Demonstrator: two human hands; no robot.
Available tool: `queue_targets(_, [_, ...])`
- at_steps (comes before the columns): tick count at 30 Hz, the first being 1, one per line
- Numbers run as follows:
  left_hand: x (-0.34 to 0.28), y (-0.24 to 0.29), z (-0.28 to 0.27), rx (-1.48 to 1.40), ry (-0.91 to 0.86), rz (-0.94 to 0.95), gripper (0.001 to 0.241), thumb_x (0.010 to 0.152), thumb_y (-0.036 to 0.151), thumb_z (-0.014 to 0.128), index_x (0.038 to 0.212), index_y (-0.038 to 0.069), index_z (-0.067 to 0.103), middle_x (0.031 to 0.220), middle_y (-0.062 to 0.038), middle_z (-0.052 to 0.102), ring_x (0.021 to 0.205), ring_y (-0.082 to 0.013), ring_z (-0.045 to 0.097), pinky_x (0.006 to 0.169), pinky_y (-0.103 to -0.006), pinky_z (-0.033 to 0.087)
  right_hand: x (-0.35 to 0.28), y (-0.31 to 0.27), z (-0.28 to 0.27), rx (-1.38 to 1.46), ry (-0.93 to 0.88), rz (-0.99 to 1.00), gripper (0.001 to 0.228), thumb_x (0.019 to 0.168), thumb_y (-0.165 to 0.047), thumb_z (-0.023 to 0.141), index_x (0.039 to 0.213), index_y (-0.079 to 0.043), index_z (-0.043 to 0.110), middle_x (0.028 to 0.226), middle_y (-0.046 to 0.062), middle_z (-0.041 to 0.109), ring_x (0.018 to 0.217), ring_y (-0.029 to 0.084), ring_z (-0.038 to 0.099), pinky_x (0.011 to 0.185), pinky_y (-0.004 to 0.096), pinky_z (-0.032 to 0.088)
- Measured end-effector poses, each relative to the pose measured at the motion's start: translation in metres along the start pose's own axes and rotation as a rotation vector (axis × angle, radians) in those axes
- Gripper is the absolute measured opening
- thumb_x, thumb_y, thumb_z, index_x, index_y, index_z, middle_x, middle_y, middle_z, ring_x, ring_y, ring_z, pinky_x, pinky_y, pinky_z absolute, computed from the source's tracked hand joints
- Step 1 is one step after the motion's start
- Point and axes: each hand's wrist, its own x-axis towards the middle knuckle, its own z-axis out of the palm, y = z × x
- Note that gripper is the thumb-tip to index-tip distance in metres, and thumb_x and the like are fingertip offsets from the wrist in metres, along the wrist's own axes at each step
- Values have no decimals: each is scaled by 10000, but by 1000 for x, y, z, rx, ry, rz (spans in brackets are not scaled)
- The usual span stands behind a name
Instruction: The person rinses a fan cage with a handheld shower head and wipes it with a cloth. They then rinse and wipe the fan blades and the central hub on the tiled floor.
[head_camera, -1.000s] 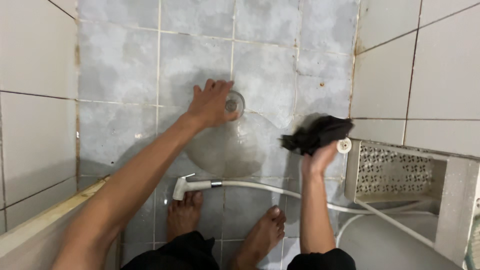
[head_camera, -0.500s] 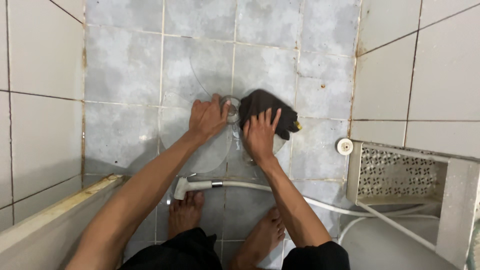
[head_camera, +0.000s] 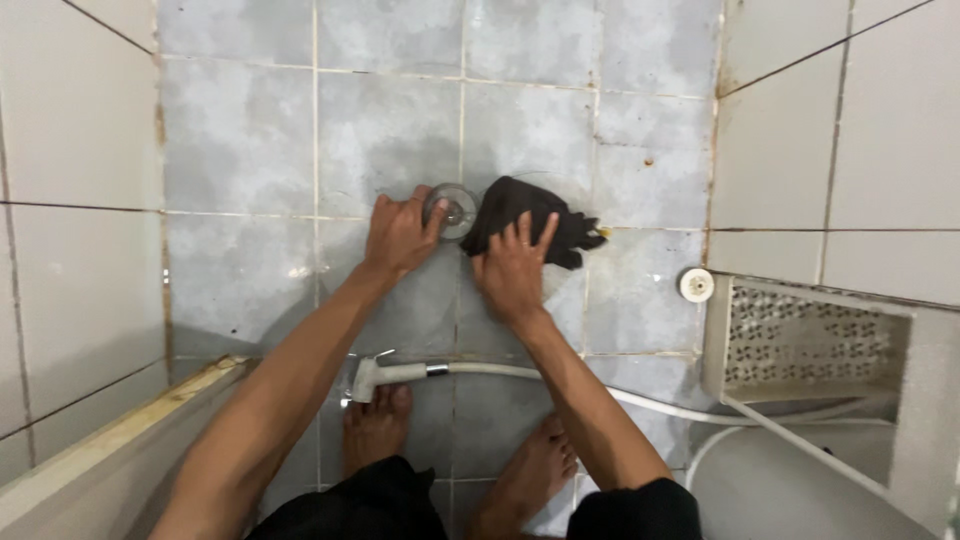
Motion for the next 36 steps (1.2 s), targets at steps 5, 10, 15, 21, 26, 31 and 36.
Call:
queue_targets(5, [6,1,-5,34,33,14,388,1048,373,524,1071,19,681,612,-179,666,597,-366,622,859,-441,430,-1,6,-5,30,12,-168,313,825,-228,669,915,69,707,1149,272,647,1322,455,478,1236,675,120])
queue_targets(10, [5,4,-5,-9,18,16,420,990,368,585,1131,-19,667,584,-200,651,596,-383,623,821,-447,441,18,31,8,-31,32,41,322,862,-236,680,839,85,699,1070,317,633,1329,512,454,1207,696,111])
queue_targets(15, [8,18,-11,-16,1,-124,405,979,383,603,1054,-9,673,612,-179,672,602,-373,634,835,-455,433,29,68,17,-83,166,253,357,933,-238,623,884,112,668,1105,361,625,1306,545,467,1182,670,149])
queue_targets(21, [12,30,-13,33,-18,-201,445,1012,419,571,1033,-16,662,607,-191,667,597,-370,639,813,-452,429,-37,80,16,-171,149,254,392,978,-236,593,952,150,651,1130,389,616,1293,549,500,1214,658,189])
queue_targets(26, [13,24,-6,35,-56,-205,424,1035,404,529,1000,4,664,605,-178,676,588,-373,636,793,-445,413,-93,35,16,-114,94,103,344,948,-200,590,924,138,651,1149,427,605,1288,564,509,1240,689,152])
queue_targets(31, [9,12,-3,35,37,-66,459,1028,413,559,1092,-28,668,657,-223,682,639,-410,642,789,-492,464,-68,15,23,79,-40,28,382,933,-230,594,930,146,660,1146,428,594,1320,572,468,1251,666,106])
queue_targets(36, [7,6,-1,-35,27,-178,480,989,429,572,1166,-10,652,738,-255,699,744,-466,668,790,-554,507,19,58,28,-37,86,61,447,968,-281,595,984,161,658,1262,436,566,1363,554,421,1238,622,87])
